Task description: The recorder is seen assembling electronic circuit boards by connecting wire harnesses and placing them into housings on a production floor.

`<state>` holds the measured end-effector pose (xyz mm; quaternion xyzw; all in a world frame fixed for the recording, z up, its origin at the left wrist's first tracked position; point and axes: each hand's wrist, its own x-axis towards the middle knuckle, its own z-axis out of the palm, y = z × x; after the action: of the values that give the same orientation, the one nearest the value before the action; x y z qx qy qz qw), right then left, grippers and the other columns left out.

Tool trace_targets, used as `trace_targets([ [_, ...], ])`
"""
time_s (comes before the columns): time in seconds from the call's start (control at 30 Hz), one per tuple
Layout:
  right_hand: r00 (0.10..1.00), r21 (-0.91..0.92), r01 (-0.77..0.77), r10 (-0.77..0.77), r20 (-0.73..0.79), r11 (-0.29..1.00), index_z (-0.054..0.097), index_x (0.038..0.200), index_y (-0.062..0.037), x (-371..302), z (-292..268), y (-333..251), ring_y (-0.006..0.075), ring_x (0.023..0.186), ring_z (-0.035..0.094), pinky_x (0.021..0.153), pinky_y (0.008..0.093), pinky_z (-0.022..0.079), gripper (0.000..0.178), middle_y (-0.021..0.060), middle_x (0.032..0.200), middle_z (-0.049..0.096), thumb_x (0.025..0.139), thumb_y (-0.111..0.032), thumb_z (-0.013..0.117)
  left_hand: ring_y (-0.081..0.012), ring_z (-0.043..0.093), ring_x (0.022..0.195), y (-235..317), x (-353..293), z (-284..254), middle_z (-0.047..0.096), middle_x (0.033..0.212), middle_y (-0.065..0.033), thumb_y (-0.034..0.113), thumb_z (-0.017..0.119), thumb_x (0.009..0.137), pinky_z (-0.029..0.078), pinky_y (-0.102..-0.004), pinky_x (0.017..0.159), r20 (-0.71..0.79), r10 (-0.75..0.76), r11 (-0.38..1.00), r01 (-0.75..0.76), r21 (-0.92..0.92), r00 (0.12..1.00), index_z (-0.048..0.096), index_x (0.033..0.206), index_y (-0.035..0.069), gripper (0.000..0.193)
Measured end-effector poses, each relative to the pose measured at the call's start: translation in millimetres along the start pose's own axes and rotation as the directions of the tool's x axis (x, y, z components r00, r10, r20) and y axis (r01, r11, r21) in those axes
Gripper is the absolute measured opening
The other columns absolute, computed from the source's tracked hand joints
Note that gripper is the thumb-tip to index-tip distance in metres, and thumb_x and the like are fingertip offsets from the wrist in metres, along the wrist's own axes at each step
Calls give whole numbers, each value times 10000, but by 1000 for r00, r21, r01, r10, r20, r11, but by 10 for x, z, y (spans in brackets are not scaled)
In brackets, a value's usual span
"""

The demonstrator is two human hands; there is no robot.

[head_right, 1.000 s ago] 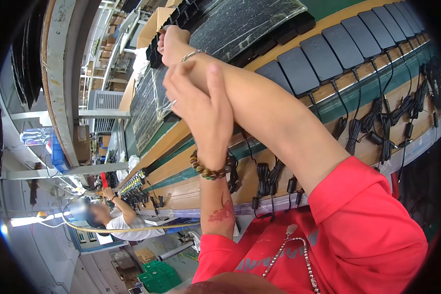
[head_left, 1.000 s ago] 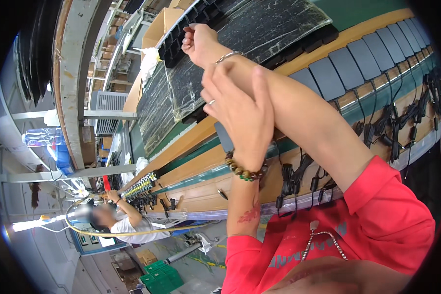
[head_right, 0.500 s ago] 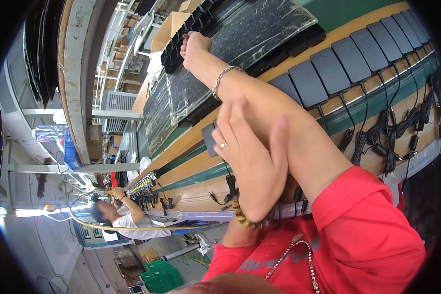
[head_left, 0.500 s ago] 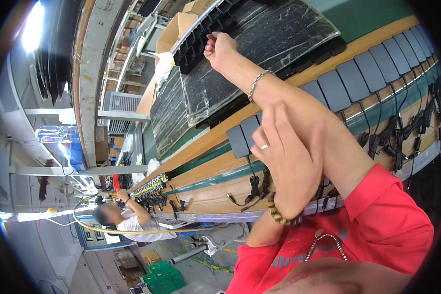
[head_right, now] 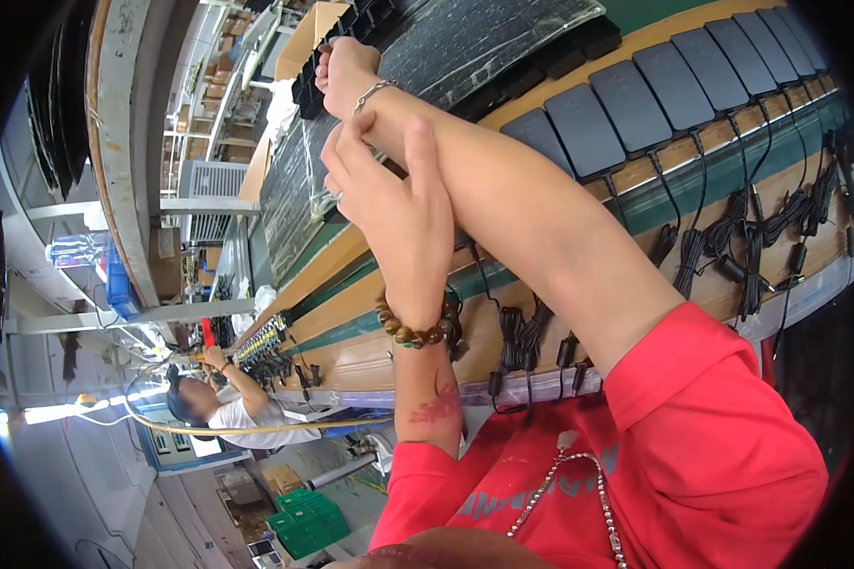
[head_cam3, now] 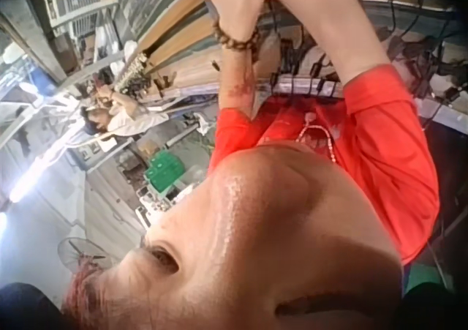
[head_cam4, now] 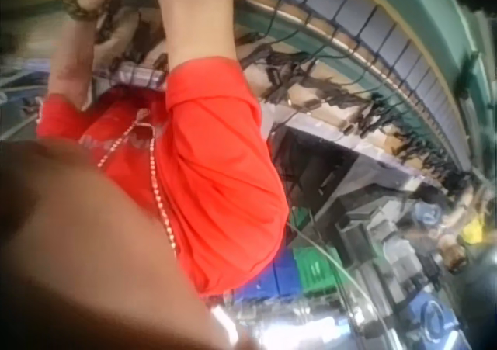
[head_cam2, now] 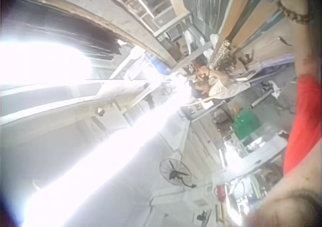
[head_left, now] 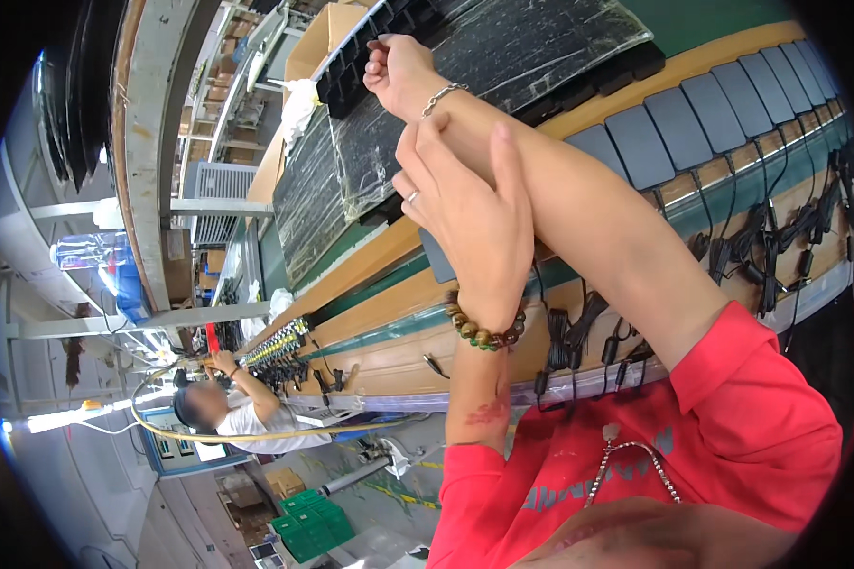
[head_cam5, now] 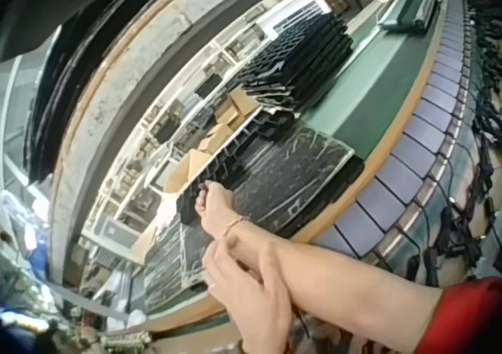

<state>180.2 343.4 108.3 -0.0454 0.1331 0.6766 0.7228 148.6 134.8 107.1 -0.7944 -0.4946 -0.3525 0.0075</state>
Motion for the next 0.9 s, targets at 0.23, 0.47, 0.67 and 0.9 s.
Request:
trace_targets([
  [0.23,999,-27,30,-30,-31,999,565,791,-29,-28,-57,-13,136,488,436,458,274,332,195,16,593,484,963,-119,559,-474,434,1130,191,-437,15,446,1328,-313,209,677,903,328,-535,1007,60,110,994,-110,-12,992,434,1329,-103,582],
  [0.47,1000,3,-6,6,-1,1000,565,787,-34,-33,-20,-13,132,485,434,460,269,330,199,16,593,481,967,-119,554,-412,446,1202,213,-506,25,478,1296,-252,184,642,948,351,-508,1027,-2,140,988,-139,-70,990,460,1323,-55,480],
  [0.67,1000,-11,-15,15,-15,1000,562,790,-36,-41,-69,47,129,485,428,462,266,331,197,19,596,482,968,-120,556,-410,448,1204,-60,-121,70,467,1303,-250,158,650,935,349,-494,1035,-20,70,991,-72,-116,997,471,1324,-39,472],
  [0.9,1000,-65,-21,20,-22,998,561,794,-34,-29,-138,55,129,492,428,469,261,333,194,19,597,478,968,-120,559,-402,450,1210,66,-266,27,483,1278,-239,166,685,910,345,-485,1040,8,78,988,-76,-138,997,470,1309,-41,498],
])
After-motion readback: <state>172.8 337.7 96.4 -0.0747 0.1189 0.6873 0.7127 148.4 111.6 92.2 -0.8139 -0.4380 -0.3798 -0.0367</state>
